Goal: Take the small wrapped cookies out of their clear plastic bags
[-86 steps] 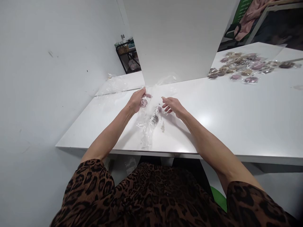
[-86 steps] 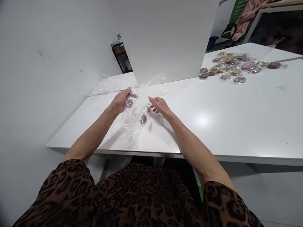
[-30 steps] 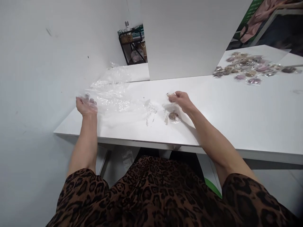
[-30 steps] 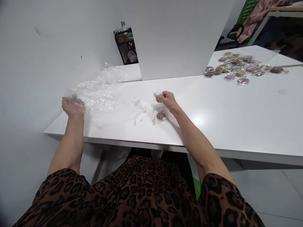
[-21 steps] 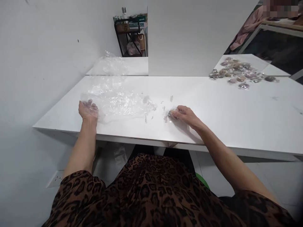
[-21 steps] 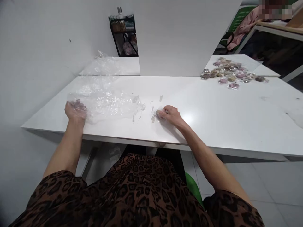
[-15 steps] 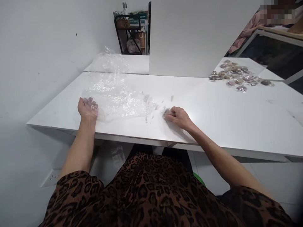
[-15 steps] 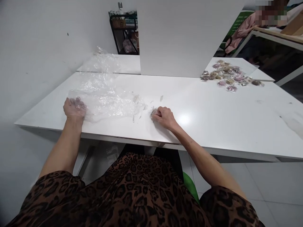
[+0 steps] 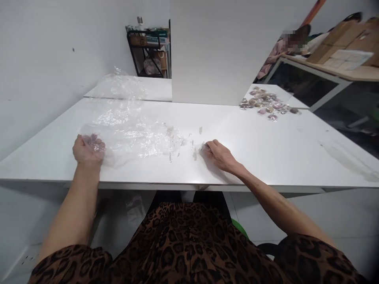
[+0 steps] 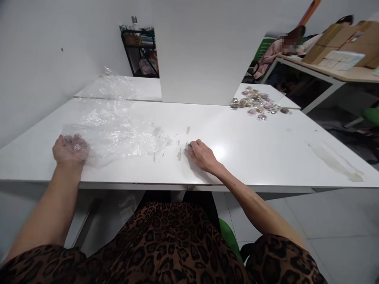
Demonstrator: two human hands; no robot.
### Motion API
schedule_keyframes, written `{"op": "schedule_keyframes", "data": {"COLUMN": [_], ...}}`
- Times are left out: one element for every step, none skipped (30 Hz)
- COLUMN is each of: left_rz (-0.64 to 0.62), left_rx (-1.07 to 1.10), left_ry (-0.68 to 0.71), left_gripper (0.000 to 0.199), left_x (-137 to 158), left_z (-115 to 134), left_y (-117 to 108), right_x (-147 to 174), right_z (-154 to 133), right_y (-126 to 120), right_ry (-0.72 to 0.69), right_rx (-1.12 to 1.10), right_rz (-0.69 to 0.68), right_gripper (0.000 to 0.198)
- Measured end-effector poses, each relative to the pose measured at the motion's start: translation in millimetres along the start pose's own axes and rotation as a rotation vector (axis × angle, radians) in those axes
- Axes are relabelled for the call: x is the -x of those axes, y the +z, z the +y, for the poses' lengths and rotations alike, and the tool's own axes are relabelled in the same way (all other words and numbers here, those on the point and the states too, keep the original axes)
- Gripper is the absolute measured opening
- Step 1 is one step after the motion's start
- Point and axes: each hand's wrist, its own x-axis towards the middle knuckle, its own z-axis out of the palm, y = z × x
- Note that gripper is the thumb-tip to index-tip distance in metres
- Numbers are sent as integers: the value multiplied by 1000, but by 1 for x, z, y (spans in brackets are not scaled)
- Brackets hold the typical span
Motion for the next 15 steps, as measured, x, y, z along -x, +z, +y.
{"op": "schedule_keyframes", "data": {"left_rz": [2, -3, -21, -40, -56, -64, -71, -78, -85, -98, -115, -120, -111, -88, -67], "left_rx": [1, 1, 2, 0, -6, -13, -22, -34, -47, -63, -79, -93, -105, -112, -115], "left_ry": [4, 11, 20, 31, 38, 42, 40, 36, 32, 29, 31, 37, 43, 49, 49], "left_gripper": [32, 32, 32, 31, 30, 29, 27, 26, 25, 25, 26, 27, 28, 29, 30], "left_x": [-2, -4, -6, -8, -11, -13, -15, -17, -18, -20, -21, -21, -21, -21, -20], "left_z": [0, -1, -1, -2, -3, -3, -3, -4, -4, -4, -4, -5, -5, -5, -5], "left_y": [-1, -2, -4, -6, -8, -10, -13, -14, -16, -17, -18, -18, -17, -16, -15], "right_x": [3, 6, 10, 14, 18, 21, 21, 19, 12, 2, -11, -29, -48, -69, -90], "right_z": [5, 9, 14, 20, 26, 33, 42, 52, 64, 78, 94, 110, 126, 141, 155], "right_y": [-1, -1, -2, -3, -5, -6, -9, -14, -20, -30, -42, -57, -75, -93, -112], "right_ry": [-3, 8, 38, 88, 159, 240, 320, 393, 455, 513, 553, 597, 678, 680, 666], "right_rx": [-35, -89, -155, -233, -333, -446, -556, -647, -710, -735, -726, -715, -711, -702, -696], "right_rz": [8, 32, 60, 83, 101, 117, 136, 160, 193, 248, 299, 361, 479, 541, 590], "right_gripper": [22, 23, 25, 27, 30, 33, 34, 34, 33, 32, 32, 32, 33, 30, 27]}}
